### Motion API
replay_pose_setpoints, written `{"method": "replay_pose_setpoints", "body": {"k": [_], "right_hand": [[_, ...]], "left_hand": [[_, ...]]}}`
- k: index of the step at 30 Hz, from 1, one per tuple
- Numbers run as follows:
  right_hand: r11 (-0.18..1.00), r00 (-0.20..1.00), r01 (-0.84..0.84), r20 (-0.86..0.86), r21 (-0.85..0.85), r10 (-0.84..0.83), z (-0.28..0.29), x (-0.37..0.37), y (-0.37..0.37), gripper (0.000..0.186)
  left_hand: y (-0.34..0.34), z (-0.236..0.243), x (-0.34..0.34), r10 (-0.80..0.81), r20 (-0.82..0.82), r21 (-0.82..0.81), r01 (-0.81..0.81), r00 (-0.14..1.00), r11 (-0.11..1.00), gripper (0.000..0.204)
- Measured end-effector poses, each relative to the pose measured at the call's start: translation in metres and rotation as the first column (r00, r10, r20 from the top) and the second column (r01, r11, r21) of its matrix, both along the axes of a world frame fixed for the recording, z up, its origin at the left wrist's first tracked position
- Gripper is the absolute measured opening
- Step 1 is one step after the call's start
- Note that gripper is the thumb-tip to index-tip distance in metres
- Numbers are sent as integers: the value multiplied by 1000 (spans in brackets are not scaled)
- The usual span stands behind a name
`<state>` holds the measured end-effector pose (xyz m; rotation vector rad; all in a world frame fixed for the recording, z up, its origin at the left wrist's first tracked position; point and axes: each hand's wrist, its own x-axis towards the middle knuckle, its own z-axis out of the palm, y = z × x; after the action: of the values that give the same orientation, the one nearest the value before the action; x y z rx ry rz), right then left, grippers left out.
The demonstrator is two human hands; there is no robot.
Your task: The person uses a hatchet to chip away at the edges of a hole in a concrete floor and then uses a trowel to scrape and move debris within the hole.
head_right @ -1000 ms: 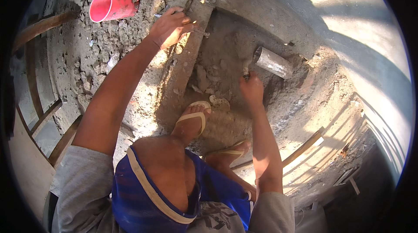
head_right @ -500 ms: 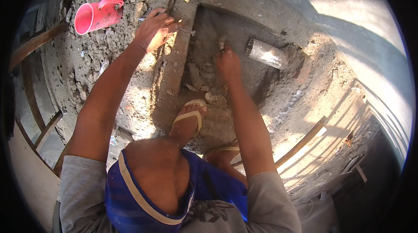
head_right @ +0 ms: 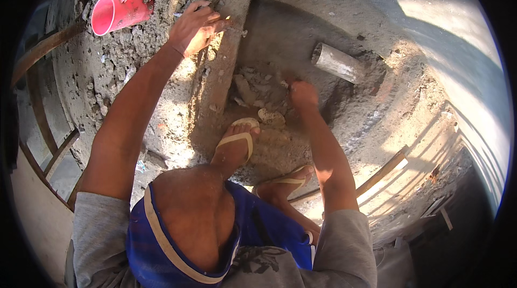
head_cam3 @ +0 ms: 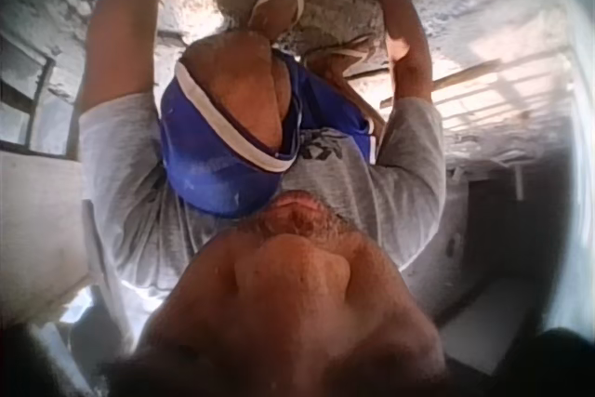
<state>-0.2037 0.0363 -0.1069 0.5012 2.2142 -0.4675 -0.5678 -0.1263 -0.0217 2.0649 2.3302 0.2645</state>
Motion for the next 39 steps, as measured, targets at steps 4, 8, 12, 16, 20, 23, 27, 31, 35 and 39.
{"method": "replay_pose_setpoints", "body": {"k": [4,8,12,16,20,23,27,31,35,39], "right_hand": [[905,878,425,-249,14,-408,6,23,-2,35],[806,807,586,-154,81,-570,-11,37,-10,36],[856,852,516,-99,0,-514,-44,65,-22,32],[938,946,318,-11,-138,-323,-52,41,-48,44],[884,922,386,77,-263,-379,-44,14,-56,57],[868,931,337,-8,-364,-365,-46,8,-54,62],[839,916,399,203,-371,-346,-61,12,-39,63],[808,914,402,135,-432,-382,-27,-1,-28,59],[777,899,372,-12,-508,-438,5,9,-23,52],[738,881,424,50,-525,-471,36,31,-9,47]], "left_hand": [[-3,-22,-8,5,-35,52,-4,999,999,29],[-10,-33,-11,-23,37,8,23,999,1000,34],[0,-24,-2,61,95,-80,-53,994,995,36],[-7,-31,-6,91,224,48,-104,970,993,39],[-3,-19,-2,65,167,3,-66,984,998,38],[-13,-26,-12,1,115,-18,1,993,1000,33],[6,-12,-1,-56,43,9,56,998,998,21],[2,-7,0,-60,24,39,59,998,997,21],[3,-9,-1,-18,34,-8,19,999,1000,21],[-2,-12,-5,7,38,124,-12,999,992,21]]}}
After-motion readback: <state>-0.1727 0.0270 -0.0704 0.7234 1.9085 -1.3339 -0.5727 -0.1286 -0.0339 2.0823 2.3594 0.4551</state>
